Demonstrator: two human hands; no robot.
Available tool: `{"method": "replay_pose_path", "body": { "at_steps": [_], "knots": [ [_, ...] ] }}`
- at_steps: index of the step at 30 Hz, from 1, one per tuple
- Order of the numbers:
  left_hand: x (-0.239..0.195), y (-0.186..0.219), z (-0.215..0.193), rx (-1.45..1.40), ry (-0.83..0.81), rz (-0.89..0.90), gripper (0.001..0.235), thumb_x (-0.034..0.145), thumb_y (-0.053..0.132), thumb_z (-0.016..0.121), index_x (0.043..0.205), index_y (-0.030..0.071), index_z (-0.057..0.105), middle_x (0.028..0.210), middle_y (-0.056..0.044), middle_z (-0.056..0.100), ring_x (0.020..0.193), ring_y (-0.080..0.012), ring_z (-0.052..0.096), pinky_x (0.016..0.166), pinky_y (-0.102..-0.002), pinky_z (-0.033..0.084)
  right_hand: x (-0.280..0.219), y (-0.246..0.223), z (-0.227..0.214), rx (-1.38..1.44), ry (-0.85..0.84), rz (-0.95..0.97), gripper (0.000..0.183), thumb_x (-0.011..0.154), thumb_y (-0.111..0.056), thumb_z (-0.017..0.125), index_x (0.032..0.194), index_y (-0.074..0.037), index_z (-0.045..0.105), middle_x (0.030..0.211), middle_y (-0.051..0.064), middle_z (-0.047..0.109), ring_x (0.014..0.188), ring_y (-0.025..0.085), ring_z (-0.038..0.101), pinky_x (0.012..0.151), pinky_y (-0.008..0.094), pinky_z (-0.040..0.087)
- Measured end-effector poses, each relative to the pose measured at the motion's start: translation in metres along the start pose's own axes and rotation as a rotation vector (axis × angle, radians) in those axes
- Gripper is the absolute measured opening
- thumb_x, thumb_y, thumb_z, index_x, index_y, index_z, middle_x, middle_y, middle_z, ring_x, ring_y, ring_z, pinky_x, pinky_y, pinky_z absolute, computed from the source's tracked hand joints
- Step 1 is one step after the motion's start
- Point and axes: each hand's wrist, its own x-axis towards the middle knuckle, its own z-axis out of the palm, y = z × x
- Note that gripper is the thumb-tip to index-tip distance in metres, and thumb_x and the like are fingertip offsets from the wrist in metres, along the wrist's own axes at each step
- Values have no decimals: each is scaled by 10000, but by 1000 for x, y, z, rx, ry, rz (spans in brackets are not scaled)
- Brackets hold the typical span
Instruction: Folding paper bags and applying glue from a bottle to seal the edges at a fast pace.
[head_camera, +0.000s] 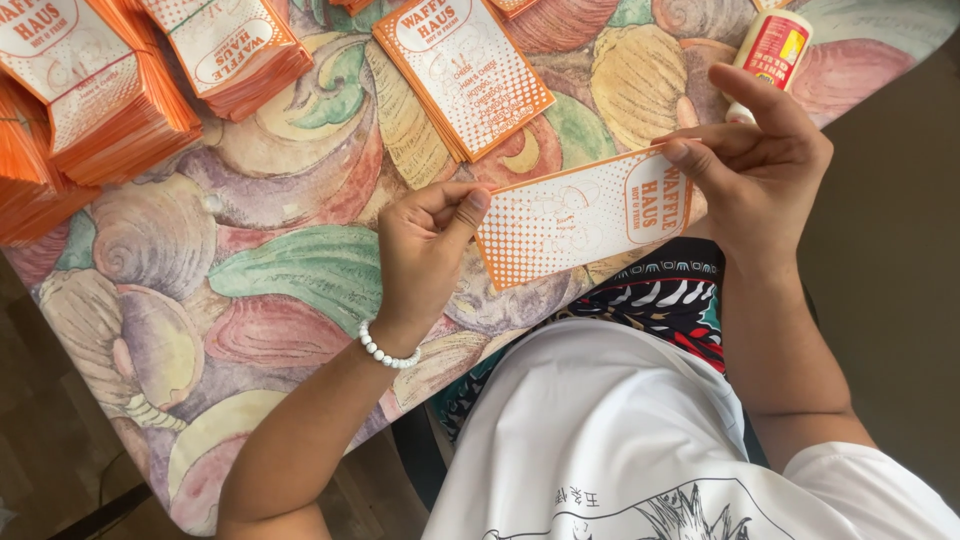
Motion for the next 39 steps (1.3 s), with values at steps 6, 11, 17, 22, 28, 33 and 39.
{"method": "replay_pose_path", "body": {
  "at_steps": [6,11,17,22,28,33,39],
  "knots": [
    [3,-8,0,-37,22,-34,235,947,175,720,1055,-32,747,892,-86,780,846,-110,727,772,-223,601,-2,-5,-4,-22,-59,-53,640,974,166,762,1522,66,446,1110,370,672,1071,379,722,854,362,613],
    [3,-9,0,-23,24,-50,249,943,189,723,1062,-28,751,885,-82,780,836,-102,721,771,-219,596,-3,-2,-4,-37,-26,-63,650,962,193,785,1514,98,455,1119,306,677,1033,389,737,875,360,613],
    [3,-10,1,-44,14,-49,229,945,173,724,1051,-28,751,882,-84,780,834,-106,726,767,-223,604,1,2,-5,-25,-6,-33,614,968,187,778,1492,113,468,1278,261,661,1018,372,738,893,340,616],
    [3,-11,0,0,-22,-74,174,964,147,705,1011,-16,748,800,-49,761,746,-74,694,657,-212,583,16,10,2,37,-42,82,596,966,160,772,1484,81,487,1056,303,688,1006,313,733,928,359,639],
    [-11,-39,-2,660,-330,562,633,1092,166,614,1578,-6,247,1583,-239,463,1499,-408,468,1291,-477,401,38,40,11,-193,-246,147,369,1006,133,679,1350,35,591,1081,191,719,982,193,716,935,306,623],
    [-27,-53,3,1186,-565,529,747,1036,491,473,1571,-13,340,1673,-216,253,1558,-363,248,1262,-596,160,28,24,23,-755,-415,-511,162,1042,24,730,1187,94,718,1212,242,654,1067,392,628,931,496,504],
    [-26,-44,1,1305,-572,528,772,1038,550,400,1593,23,304,1678,-179,268,1551,-309,276,1227,-673,120,2,20,72,-704,-742,-597,169,1056,-40,533,1063,55,673,1055,158,623,913,338,595,851,412,519]
  ]
}}
